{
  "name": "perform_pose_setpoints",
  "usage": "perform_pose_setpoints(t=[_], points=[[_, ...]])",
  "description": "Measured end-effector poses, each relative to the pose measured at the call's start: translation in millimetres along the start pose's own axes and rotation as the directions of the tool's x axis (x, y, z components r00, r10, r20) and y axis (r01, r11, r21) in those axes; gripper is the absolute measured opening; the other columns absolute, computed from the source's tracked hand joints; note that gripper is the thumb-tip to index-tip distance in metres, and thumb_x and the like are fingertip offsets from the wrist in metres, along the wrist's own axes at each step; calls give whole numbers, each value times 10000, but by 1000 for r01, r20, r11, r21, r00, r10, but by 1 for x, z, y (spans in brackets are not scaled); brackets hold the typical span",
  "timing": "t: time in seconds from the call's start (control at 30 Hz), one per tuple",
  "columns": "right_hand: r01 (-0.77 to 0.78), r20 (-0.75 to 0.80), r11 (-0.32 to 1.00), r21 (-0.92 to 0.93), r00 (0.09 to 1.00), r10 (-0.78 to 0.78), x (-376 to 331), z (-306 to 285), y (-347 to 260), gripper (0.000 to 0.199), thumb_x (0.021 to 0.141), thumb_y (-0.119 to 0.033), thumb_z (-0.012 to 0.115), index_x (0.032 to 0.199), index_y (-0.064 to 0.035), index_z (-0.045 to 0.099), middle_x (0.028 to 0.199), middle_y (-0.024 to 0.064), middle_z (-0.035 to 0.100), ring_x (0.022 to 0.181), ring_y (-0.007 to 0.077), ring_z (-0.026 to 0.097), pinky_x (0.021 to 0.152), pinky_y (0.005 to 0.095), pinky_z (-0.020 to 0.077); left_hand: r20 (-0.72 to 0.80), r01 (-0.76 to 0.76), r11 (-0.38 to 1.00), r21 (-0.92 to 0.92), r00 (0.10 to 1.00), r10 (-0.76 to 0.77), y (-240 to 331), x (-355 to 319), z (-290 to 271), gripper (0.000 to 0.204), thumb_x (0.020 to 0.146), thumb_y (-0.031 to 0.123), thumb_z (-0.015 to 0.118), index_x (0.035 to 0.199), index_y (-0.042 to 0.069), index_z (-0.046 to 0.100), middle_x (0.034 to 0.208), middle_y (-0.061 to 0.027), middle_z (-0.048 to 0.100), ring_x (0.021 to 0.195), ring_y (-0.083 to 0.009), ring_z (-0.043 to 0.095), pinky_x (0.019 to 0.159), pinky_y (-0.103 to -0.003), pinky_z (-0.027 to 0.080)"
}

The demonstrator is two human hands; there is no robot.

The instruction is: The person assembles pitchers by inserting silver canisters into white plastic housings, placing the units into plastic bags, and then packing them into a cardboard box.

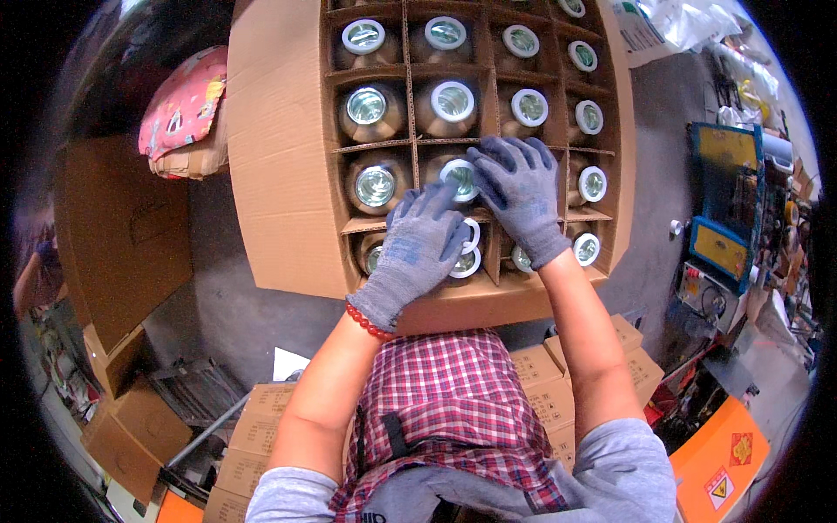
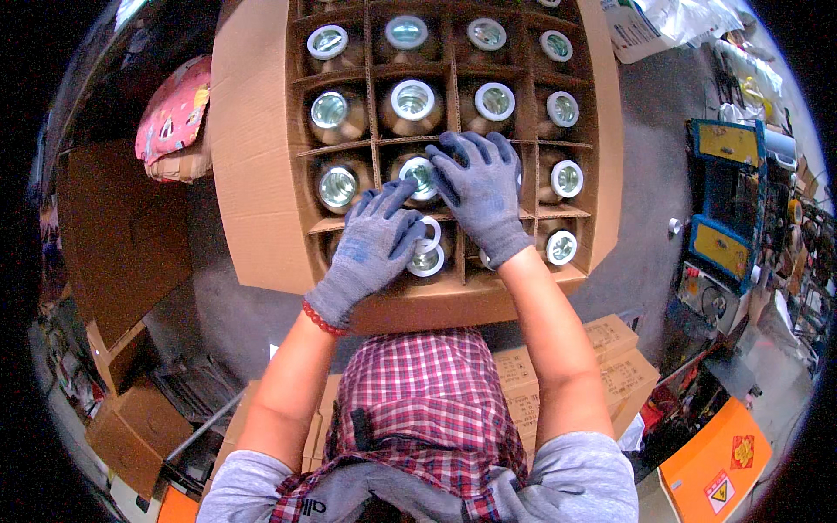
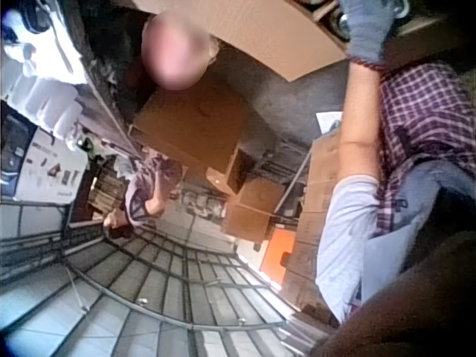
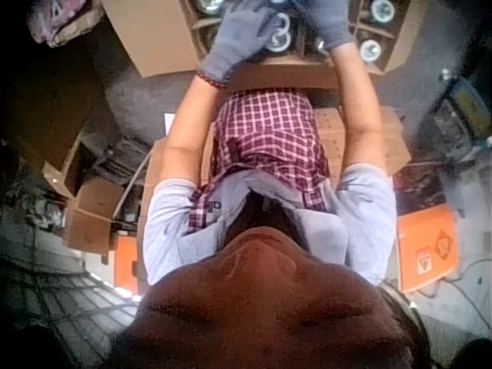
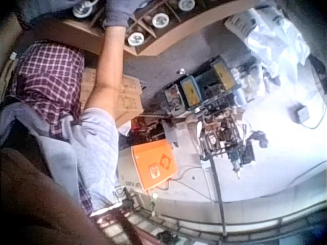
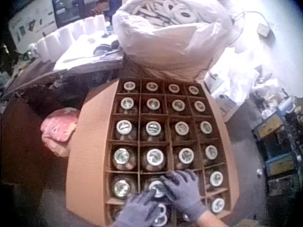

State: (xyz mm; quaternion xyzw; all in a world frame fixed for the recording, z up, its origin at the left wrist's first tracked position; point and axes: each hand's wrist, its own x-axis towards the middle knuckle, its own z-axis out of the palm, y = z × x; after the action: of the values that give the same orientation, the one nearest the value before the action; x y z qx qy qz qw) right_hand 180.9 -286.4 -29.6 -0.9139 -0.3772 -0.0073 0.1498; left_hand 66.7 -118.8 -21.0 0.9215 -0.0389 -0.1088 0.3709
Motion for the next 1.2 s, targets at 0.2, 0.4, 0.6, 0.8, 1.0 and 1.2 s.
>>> perform_pose_setpoints(t=[0.2,0.4,0.6,0.8,1.0,1.2], points=[[-68,47,991,116,997,63,1,2,11,383,823,-275,688,1193,-190,636,1234,44,602,1153,264,538,1008,467,375,-74,0,995,-98,997,-8,-1,0,-1,235,893,209,607,1045,37,655,1367,-179,515,1267,-385,473,1065,-506,344],[-146,-32,923,357,985,168,-16,-17,4,446,841,-203,696,1272,-135,599,1266,104,601,1140,319,568,967,433,435,-133,125,945,-302,976,-171,8,-7,-17,264,945,202,584,1113,8,647,1314,-193,554,1145,-312,587,914,-411,479],[-6,27,842,540,1000,-10,-26,-49,-40,442,825,-204,724,1239,-107,604,1266,138,600,1056,325,625,866,413,509,239,353,104,-930,794,-559,13,-19,-35,306,992,232,543,1207,24,611,1019,-35,682,769,-59,649,548,-169,478],[181,79,847,500,964,-253,-17,-44,-48,376,817,-195,716,1177,-137,627,1240,90,620,976,286,645,805,395,519,252,300,-9,-954,787,-564,7,-30,-33,295,1004,234,479,1184,41,609,928,-55,678,635,-83,608,499,-184,446],[142,-113,904,403,988,-105,44,-21,-53,335,842,-220,702,1170,-172,653,1179,60,646,975,276,635,799,393,517,227,157,-167,-973,775,-590,-7,-49,-52,520,1025,390,401,1444,83,394,1184,-145,642,821,-166,690,589,-210,502],[84,-12,987,137,997,-83,121,44,-53,239,819,-246,676,1047,-176,668,1244,67,599,1047,286,588,913,454,439,185,177,-75,-981,765,-616,-3,-95,-43,613,1002,453,444,1453,44,372,1202,-141,629,896,-178,680,663,-235,518]])
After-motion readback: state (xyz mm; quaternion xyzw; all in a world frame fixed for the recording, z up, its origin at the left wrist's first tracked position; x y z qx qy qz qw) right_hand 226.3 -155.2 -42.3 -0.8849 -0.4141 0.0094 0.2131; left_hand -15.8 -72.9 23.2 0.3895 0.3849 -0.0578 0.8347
